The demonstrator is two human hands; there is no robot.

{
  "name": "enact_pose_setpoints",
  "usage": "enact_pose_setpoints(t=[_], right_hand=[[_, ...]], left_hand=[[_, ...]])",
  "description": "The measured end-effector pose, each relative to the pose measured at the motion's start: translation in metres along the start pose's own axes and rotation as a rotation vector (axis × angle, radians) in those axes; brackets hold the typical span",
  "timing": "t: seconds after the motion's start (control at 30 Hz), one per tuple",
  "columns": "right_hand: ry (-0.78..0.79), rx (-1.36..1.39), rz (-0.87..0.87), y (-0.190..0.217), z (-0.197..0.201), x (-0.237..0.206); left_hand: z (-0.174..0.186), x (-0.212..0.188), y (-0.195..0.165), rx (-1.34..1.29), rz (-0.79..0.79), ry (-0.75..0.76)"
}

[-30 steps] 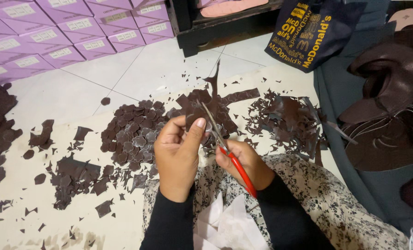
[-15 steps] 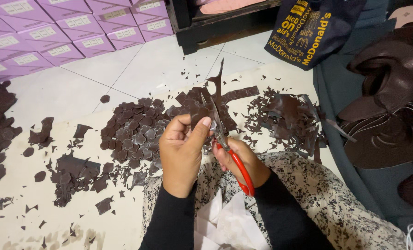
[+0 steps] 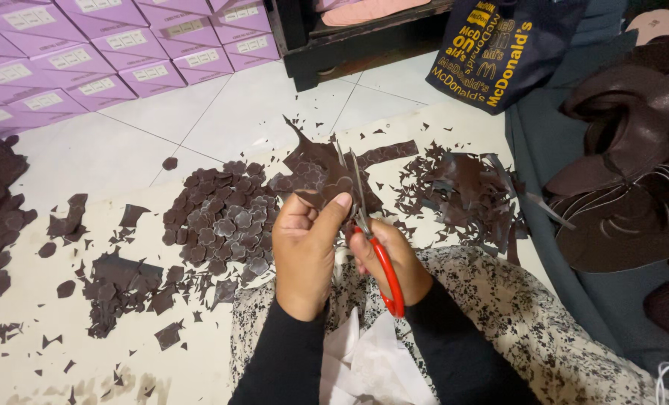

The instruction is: The person sits on the floor and uses red-handled scissors to cut a dark brown sheet into small flower-shaped pieces. They hold the sheet with the left hand and cut with the right, accumulating a pile of finished shapes and scraps on the floor.

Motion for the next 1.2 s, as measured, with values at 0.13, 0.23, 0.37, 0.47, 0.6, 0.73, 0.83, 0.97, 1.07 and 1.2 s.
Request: enact_pose_setpoints(t=[0.13,0.23,0.37,0.47,0.6,0.73,0.83,0.97,1.07,1.2], right_hand=[[0.008,0.015,0.045,0.007,-0.002,-0.002],[0.006,0.045,0.039,0.008,-0.002,-0.003],[-0.005,0.04,0.045,0.009,-0.002,-0.003],[0.009,0.041,0.05,0.009,-0.003,-0.003],[0.015,0.022,-0.005,0.006,-0.002,-0.004],[0.017,-0.019,-0.029,0.006,-0.002,-0.003],[0.047,-0.015,-0.008,0.009,-0.004,-0.005],[0.042,-0.037,-0.035,0.009,-0.006,-0.005],[0.047,-0.051,-0.052,0.008,-0.006,-0.004],[0.003,-0.162,-0.036,0.007,-0.004,-0.003]], left_hand=[[-0.001,-0.001,0.002,-0.028,0.005,-0.015],[0.0,-0.001,0.006,-0.024,0.017,-0.028],[0.0,-0.001,0.007,-0.033,0.006,-0.023],[0.001,-0.001,0.006,-0.031,0.0,-0.025],[0.006,0.001,0.003,-0.059,-0.002,-0.043],[0.011,0.002,0.001,-0.053,-0.003,-0.053],[0.012,0.002,0.001,-0.09,-0.008,-0.055],[0.017,0.003,0.001,-0.076,-0.001,-0.074],[0.02,0.004,0.0,-0.063,-0.003,-0.086],[0.024,0.005,-0.001,-0.046,-0.015,-0.114]])
Point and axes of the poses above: each hand's wrist, its own x-axis towards the middle knuckle, its own z-axis out of the back of the hand, y = z × x, the point moved 8 cm from there along x, towards the middle knuckle, and after that the axes turned 12 degrees about -z, right-handed, at the moved point
